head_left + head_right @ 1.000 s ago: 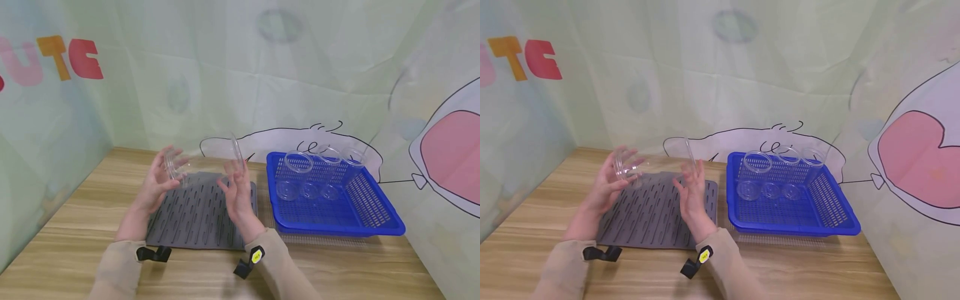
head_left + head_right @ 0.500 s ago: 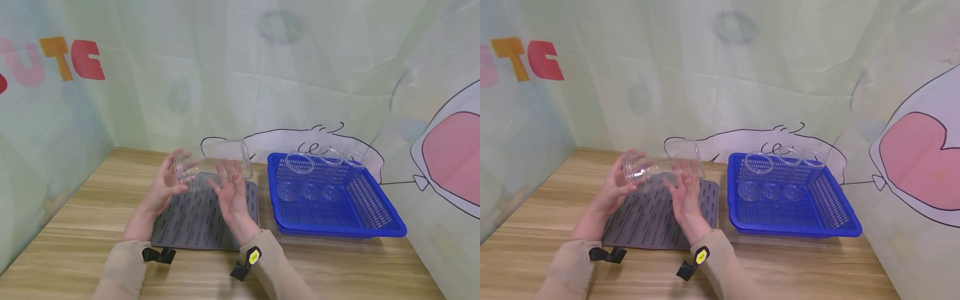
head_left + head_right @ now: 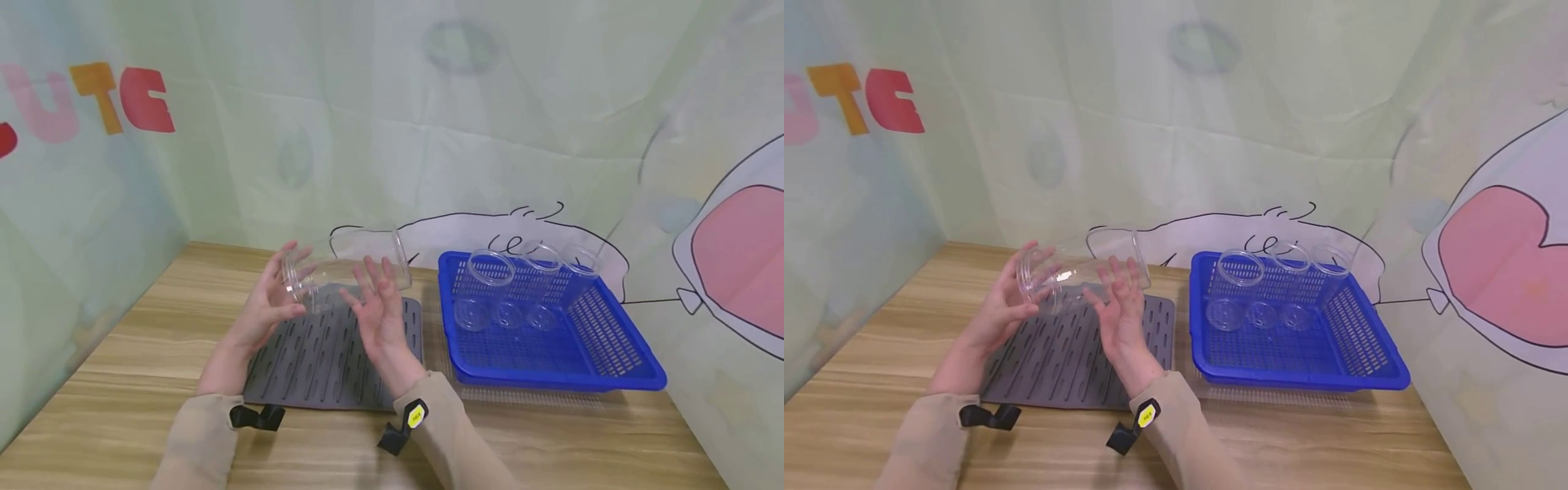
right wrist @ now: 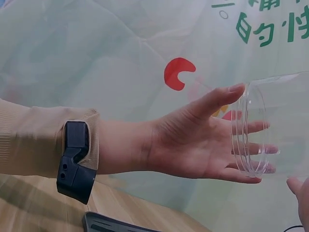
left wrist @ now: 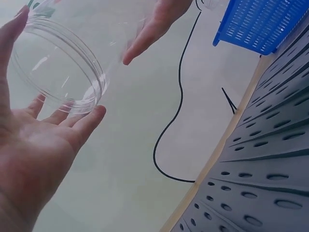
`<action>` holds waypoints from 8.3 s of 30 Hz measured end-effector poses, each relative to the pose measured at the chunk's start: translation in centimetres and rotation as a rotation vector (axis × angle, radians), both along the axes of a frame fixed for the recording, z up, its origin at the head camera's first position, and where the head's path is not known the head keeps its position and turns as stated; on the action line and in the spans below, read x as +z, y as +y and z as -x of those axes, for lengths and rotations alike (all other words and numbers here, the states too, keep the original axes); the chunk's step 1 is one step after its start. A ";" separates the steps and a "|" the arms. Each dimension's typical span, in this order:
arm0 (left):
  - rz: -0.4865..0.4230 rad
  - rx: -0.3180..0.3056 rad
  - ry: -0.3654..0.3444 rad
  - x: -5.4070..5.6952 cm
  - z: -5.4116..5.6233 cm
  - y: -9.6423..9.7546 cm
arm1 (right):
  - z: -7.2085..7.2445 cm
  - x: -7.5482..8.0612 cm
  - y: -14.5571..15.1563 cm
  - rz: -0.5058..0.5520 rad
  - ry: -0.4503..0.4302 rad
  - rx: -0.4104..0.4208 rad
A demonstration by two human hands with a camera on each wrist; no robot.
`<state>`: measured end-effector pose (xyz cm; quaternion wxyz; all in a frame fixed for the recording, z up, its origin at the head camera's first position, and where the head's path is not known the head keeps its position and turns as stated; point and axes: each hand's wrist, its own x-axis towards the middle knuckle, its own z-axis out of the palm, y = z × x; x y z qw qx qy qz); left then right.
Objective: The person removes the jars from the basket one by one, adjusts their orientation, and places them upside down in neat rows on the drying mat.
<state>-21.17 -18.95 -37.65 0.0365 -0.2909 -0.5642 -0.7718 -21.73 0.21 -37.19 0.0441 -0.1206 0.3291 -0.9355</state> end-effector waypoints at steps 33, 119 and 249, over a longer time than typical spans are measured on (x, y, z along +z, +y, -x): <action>0.263 0.445 -0.515 -5.1 0.8 -6.4 | 3.7 -0.4 -2.7 -0.470 0.176 -0.218; 0.292 0.436 -0.648 -8.1 1.7 -8.0 | 0.7 6.1 0.6 -0.580 0.471 -0.332; -0.129 0.506 -0.127 4.6 -2.9 -1.7 | 2.2 12.5 20.1 -1.248 0.548 -1.224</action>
